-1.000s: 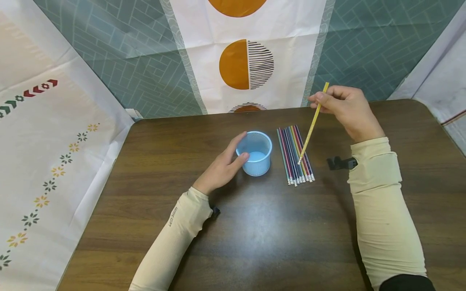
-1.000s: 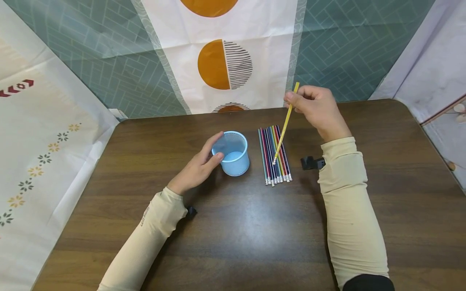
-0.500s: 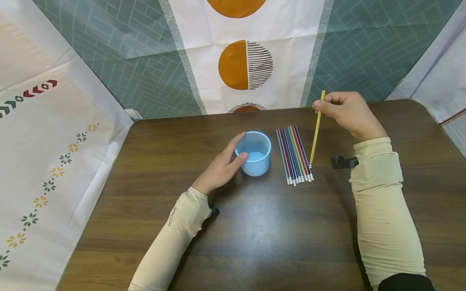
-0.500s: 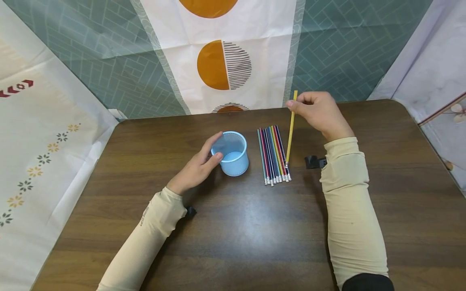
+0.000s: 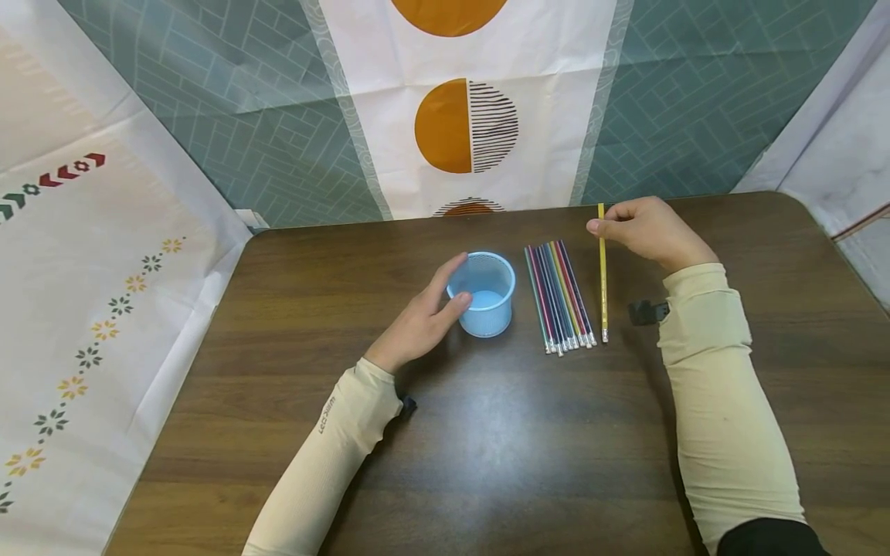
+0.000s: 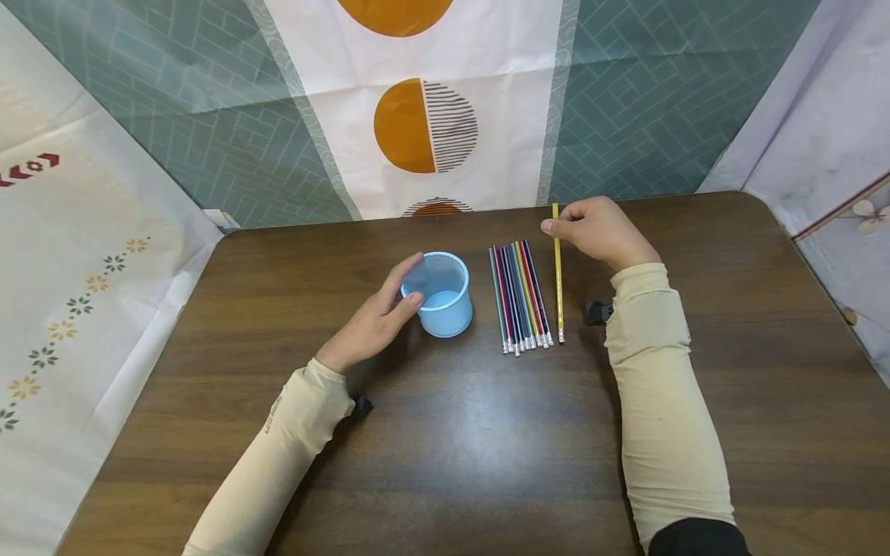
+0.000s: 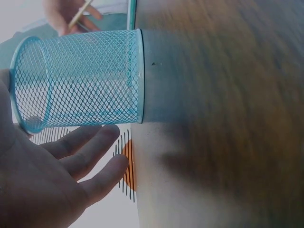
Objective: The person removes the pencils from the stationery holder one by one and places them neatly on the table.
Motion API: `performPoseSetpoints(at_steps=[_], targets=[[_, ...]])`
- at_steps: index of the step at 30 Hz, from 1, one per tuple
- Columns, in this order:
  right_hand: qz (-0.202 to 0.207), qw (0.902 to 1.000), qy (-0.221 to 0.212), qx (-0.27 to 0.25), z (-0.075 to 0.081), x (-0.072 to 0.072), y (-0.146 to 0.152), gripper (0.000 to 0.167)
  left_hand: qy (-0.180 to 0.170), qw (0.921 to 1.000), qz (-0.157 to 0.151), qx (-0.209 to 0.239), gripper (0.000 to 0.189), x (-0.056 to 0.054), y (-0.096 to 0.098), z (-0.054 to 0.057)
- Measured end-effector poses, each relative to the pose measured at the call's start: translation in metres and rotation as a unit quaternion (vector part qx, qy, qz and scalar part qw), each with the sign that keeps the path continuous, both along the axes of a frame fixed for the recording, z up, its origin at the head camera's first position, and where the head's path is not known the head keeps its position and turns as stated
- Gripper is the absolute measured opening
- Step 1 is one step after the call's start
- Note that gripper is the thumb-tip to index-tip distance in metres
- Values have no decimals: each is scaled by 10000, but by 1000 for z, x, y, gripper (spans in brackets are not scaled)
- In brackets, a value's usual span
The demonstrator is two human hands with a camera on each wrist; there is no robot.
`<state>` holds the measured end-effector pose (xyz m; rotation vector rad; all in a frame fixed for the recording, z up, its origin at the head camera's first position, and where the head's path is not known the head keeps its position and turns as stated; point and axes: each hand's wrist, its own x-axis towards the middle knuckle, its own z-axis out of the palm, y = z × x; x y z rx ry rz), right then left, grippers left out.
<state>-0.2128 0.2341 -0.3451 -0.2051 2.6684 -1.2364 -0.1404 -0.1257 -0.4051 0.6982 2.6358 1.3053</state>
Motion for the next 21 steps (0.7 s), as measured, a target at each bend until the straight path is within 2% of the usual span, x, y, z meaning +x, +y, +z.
performPoseSetpoints(at_steps=[4,13,17,21], targets=[[6,9998,-91,148,-12,-5,-1,45,-5,10000,-14,25,63,0,0,0],[59,9965,-65,831,-37,-18,-7,46,-16,10000,-34,43,64,0,-1,0],[275,9916,-66,1261,-46,-21,-10,46,3,10000,-30,21,65,0,-1,0],[517,9828,-133,1769,-51,-21,-14,45,28,10000,-19,-5,65,-1,-1,-1]])
